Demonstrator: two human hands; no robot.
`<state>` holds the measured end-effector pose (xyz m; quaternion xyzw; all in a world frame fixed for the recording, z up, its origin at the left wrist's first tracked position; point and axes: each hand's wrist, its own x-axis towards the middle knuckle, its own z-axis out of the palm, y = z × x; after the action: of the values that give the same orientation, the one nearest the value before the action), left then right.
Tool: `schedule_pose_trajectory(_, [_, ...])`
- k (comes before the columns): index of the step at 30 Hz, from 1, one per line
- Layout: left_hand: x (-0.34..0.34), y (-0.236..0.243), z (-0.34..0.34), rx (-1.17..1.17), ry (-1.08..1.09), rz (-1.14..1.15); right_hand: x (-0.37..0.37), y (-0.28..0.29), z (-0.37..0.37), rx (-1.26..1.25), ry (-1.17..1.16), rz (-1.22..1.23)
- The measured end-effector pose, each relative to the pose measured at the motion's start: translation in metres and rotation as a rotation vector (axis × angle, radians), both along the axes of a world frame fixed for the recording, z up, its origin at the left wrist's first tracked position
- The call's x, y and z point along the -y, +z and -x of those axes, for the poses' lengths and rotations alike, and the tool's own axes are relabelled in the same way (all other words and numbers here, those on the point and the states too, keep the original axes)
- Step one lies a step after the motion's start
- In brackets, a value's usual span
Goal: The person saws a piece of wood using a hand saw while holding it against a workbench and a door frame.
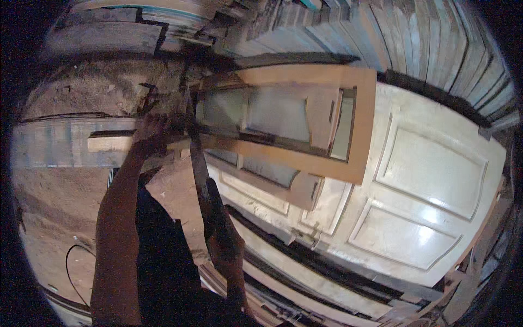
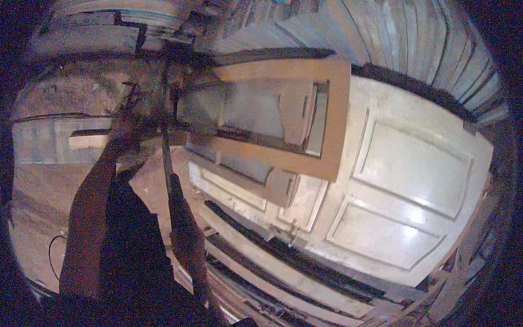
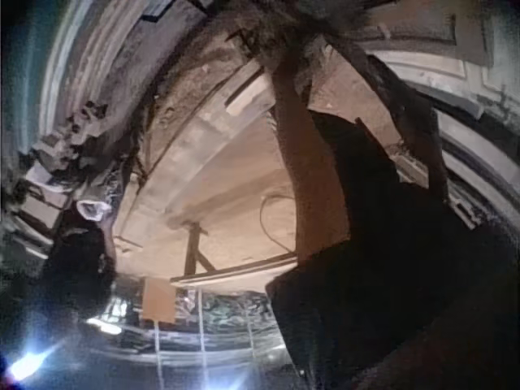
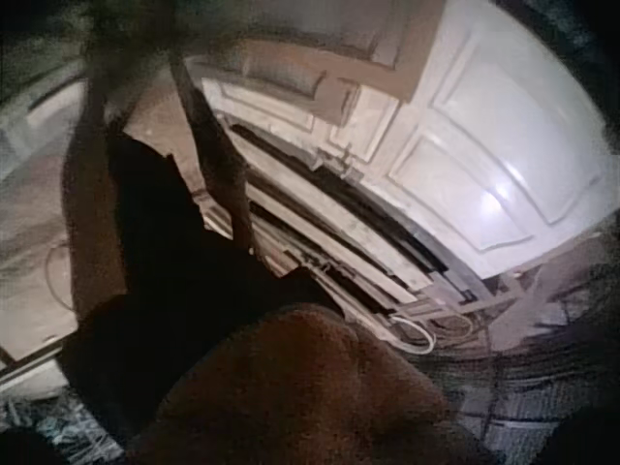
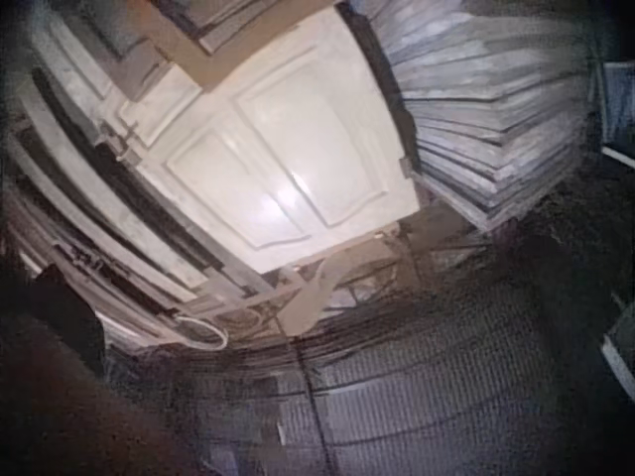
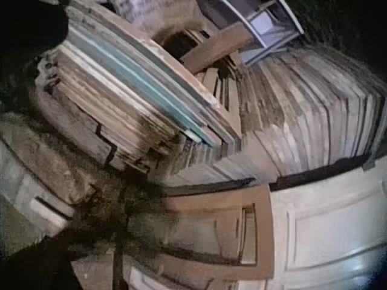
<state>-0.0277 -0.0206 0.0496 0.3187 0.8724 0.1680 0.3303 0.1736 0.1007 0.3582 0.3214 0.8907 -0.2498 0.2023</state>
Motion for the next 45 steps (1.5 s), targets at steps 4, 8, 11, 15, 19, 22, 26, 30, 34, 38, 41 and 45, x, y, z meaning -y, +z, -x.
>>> schedule_pose_trajectory(4, [0.024, -0.032, -0.029, -0.256, 0.090, -0.071, -0.004, 0.027, -0.004, 0.021, 0.017, 0.012])
schedule_pose_trajectory(8, [0.008, 0.004, -0.022, -0.316, -0.016, -0.053, -0.017, 0.002, 0.002, -0.033, 0.028, 0.005])
schedule_pose_trajectory(11, [0.004, 0.016, -0.012, -0.253, 0.007, -0.054, -0.015, -0.013, 0.003, -0.063, 0.037, 0.001])
schedule_pose_trajectory(15, [0.015, -0.028, -0.018, -0.242, 0.020, -0.109, -0.011, 0.016, 0.007, 0.254, -0.009, -0.094])
schedule_pose_trajectory(19, [0.006, -0.025, -0.008, -0.263, 0.040, -0.090, 0.008, 0.055, 0.029, 0.191, -0.006, -0.115])
schedule_pose_trajectory(22, [0.015, -0.022, -0.008, -0.186, 0.044, -0.078, -0.005, 0.031, 0.016, 0.076, 0.027, -0.057])
schedule_pose_trajectory(26, [0.005, -0.027, -0.003, -0.039, 0.069, -0.083, -0.013, -0.006, 0.010, -0.079, 0.041, 0.005])
schedule_pose_trajectory(30, [0.037, -0.036, 0.032, 0.395, 0.293, -0.113, -0.001, 0.025, 0.000, 0.047, 0.041, -0.026])
schedule_pose_trajectory(34, [0.006, -0.027, -0.029, -0.290, 0.024, -0.045, 0.009, 0.051, -0.006, 0.100, -0.010, -0.080])
schedule_pose_trajectory(38, [0.009, -0.003, -0.008, -0.258, -0.054, 0.068, -0.004, 0.014, -0.005, -0.050, 0.025, -0.001])
schedule_pose_trajectory(41, [0.005, 0.002, -0.002, -0.248, -0.104, 0.095, -0.002, 0.012, -0.006, -0.051, 0.008, 0.004])
schedule_pose_trajectory(45, [0.012, -0.032, -0.017, -0.378, -0.149, 0.164, 0.012, 0.041, -0.003, 0.024, 0.015, -0.037])
